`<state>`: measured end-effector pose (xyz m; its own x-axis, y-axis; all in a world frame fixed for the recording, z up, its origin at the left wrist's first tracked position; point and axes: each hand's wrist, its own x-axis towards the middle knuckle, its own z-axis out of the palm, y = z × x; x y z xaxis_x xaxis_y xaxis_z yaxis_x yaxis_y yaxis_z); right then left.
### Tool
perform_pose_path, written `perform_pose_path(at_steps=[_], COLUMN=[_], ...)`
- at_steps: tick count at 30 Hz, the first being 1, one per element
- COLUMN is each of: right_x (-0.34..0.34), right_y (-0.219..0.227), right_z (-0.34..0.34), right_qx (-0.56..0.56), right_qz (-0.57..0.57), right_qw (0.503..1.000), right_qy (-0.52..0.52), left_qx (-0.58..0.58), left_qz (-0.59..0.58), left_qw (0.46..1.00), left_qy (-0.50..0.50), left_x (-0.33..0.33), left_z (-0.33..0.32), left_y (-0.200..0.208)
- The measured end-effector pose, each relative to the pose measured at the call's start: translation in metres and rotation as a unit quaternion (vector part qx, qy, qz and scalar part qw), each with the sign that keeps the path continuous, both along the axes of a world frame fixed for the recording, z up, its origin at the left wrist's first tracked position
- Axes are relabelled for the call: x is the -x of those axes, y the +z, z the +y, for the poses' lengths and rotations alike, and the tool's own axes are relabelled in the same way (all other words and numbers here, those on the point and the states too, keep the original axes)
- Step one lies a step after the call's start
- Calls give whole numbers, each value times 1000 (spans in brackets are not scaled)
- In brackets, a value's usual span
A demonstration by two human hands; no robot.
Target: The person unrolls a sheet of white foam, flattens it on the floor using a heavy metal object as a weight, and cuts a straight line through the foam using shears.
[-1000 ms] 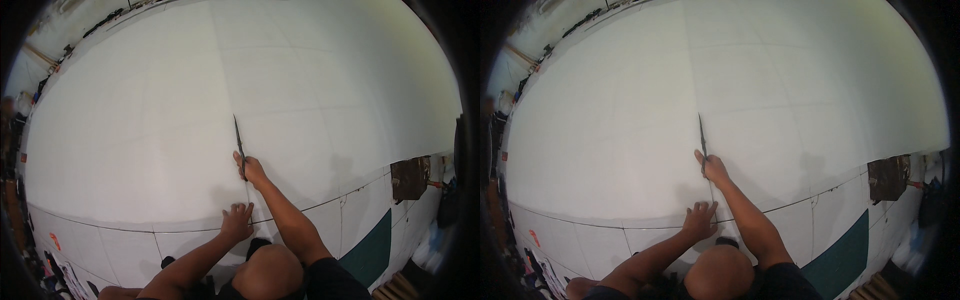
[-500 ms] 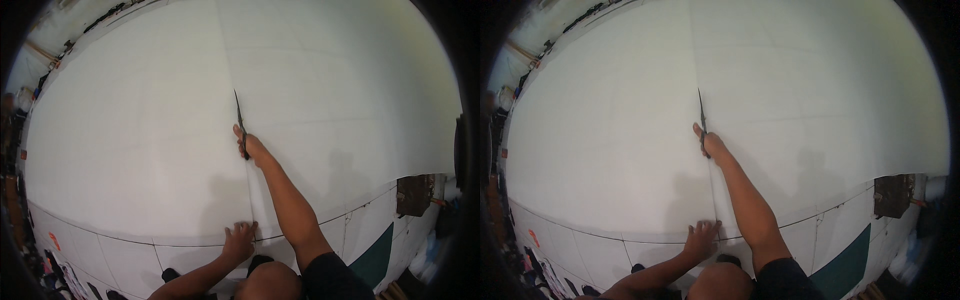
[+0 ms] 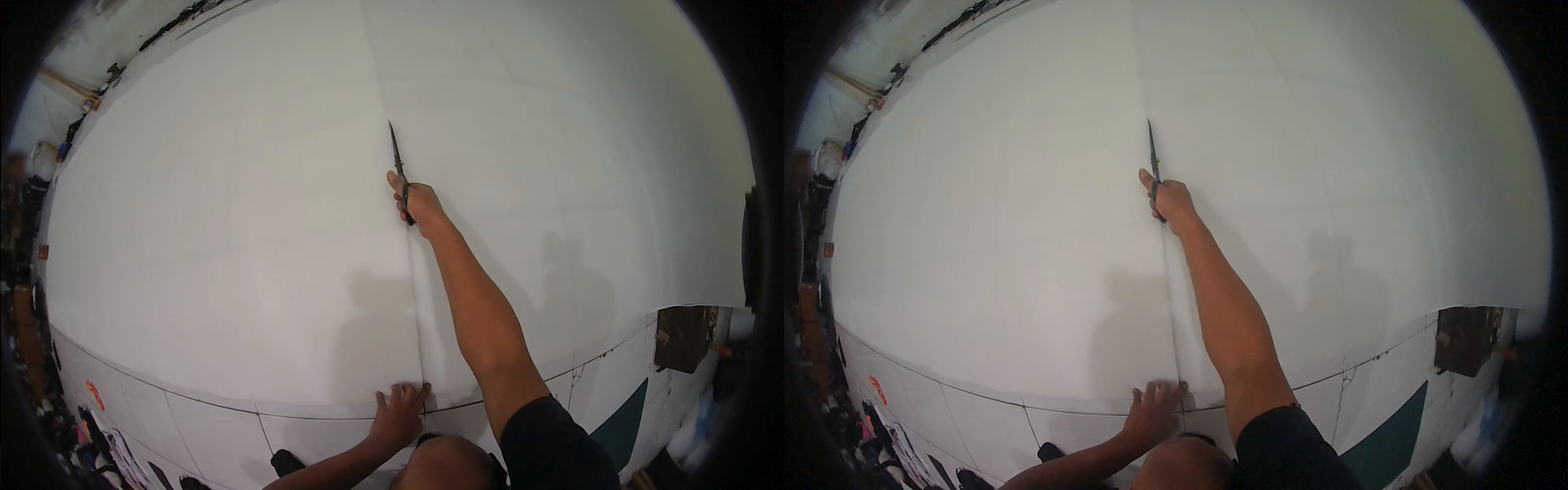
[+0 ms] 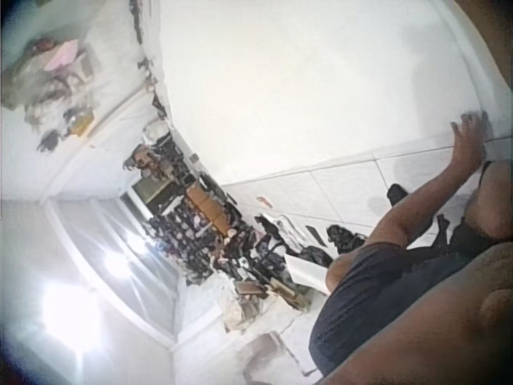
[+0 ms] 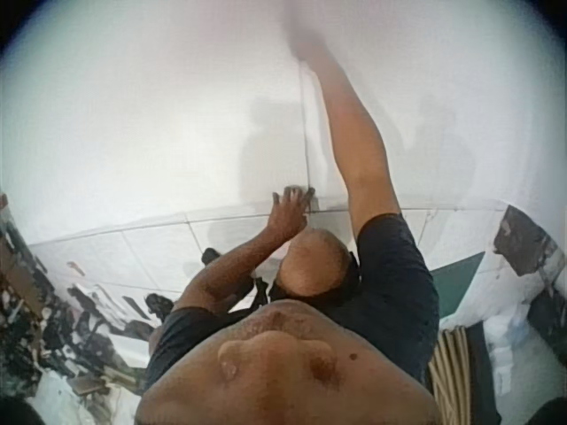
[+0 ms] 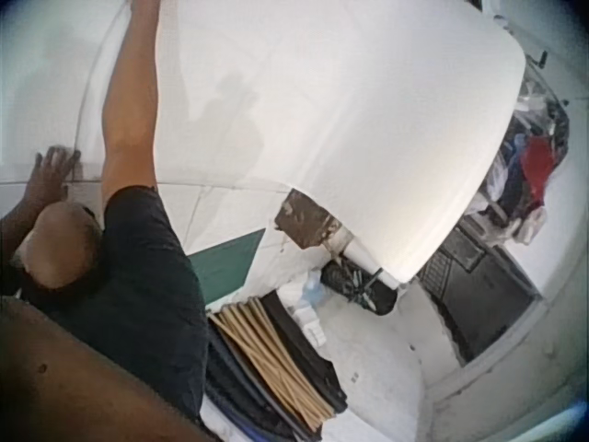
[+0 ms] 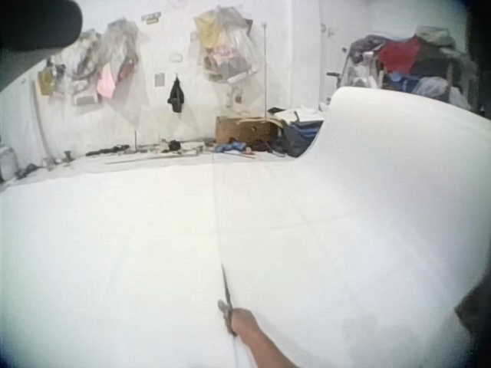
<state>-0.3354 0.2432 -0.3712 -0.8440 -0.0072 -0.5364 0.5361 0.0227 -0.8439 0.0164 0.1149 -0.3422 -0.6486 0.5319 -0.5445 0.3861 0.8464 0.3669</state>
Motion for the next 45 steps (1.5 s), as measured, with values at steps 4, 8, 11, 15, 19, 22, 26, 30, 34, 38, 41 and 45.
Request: perform_pose_path(at_steps=[4, 8, 11, 15, 19, 22, 26, 30, 34, 38, 41, 45], right_x=[20, 57, 59, 87, 114, 116, 116, 125, 121, 122, 126, 121], right_y=[0, 1, -1, 8, -3, -17, -34, -29, -15, -8, -12, -18], right_z=[-1, -3, -1, -8, -5, -5, 3, -9, -4, 1, 0, -1], right_qx=[15, -12, -19, 20, 12, -22, -56, -19, 7, 29, 46, 16], right_qz=[-32, -2, 15, -28, -39, -3, 26, 8, -7, -47, -66, -49], right_qw=[999, 1000, 1000, 999, 999, 1000, 998, 1000, 1000, 998, 997, 999], right_qy=[15, -15, -1, 8, -21, 8, -10, 20, -3, -12, -17, 13], left_qx=[-6, 12, 14, -5, -25, -50, -128, -117, -59, -54, -45, -37], left_qz=[-2, 11, -51, -29, -19, -190, 85, 372, 318, 281, 253, 235], left_qw=[1000, 1000, 999, 1000, 1000, 980, 950, 882, 911, 921, 927, 929], left_qy=[2, -11, 0, -3, -2, 26, 272, 263, 255, 265, 274, 283], left_x=[1, -1, 0, 2, 9, 52, 229, 351, 359, 367, 372, 372], left_z=[-1, 0, -1, -3, -1, -3, 5, 6, 8, 13, 12, 10], left_y=[1, -8, -8, -1, -3, 13, 9, -40, -49, -47, -45, -54])
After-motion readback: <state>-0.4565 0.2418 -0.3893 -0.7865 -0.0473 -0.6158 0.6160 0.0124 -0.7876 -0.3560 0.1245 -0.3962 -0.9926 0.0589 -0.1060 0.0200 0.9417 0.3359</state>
